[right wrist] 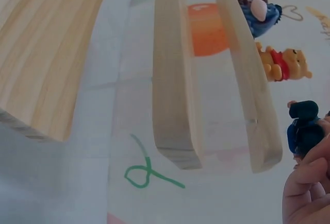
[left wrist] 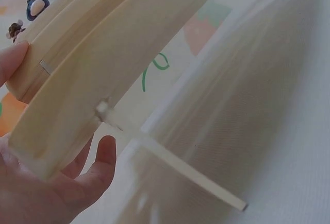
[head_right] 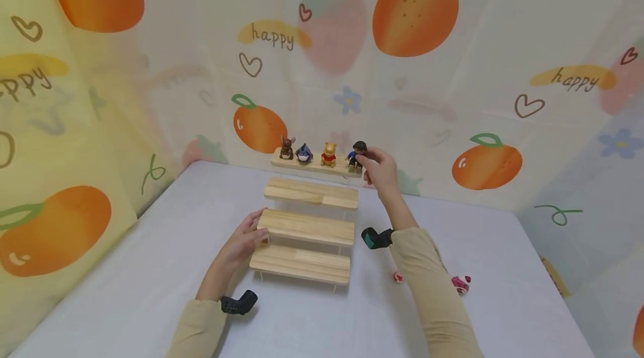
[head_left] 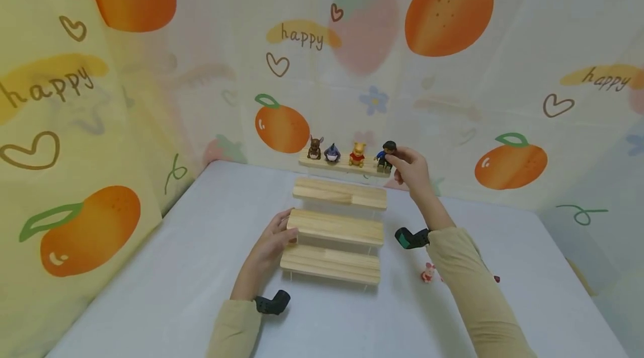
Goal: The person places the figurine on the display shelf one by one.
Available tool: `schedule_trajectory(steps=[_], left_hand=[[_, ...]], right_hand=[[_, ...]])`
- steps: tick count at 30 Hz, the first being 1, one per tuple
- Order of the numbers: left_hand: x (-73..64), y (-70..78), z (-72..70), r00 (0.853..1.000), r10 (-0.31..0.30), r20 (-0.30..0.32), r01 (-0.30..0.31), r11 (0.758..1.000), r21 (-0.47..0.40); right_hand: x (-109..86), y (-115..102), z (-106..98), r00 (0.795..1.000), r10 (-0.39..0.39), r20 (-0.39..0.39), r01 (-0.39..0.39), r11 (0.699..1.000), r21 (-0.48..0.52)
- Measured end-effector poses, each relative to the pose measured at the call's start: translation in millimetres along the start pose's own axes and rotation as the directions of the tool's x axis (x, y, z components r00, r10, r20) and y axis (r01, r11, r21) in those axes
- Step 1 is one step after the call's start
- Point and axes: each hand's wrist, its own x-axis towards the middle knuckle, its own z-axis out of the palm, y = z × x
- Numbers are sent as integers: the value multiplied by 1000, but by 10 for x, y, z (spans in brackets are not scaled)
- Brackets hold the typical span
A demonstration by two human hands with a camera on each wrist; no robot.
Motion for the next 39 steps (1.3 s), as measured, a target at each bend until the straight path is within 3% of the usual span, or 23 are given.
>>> schedule_trajectory(steps=[7, 13, 31, 39], left_hand=[[-15, -9, 0, 1000, 3, -21, -4, 1000, -27], [-29, 21, -16, 999, 4, -48, -5, 1000, -29], [5, 4, 74, 997, 8, -75, -8, 1000, 3], [22, -19, 64, 997, 6, -77, -5, 1000, 10]], right_hand=[[56, 25, 103, 1000, 12, -5, -12, 1000, 20], [86, 0, 194, 1000, -7, -7, 7, 1000, -20], [97, 62, 87, 999, 27, 25, -24, 992, -124], [65, 76, 40, 995, 44, 90, -43, 999, -15]])
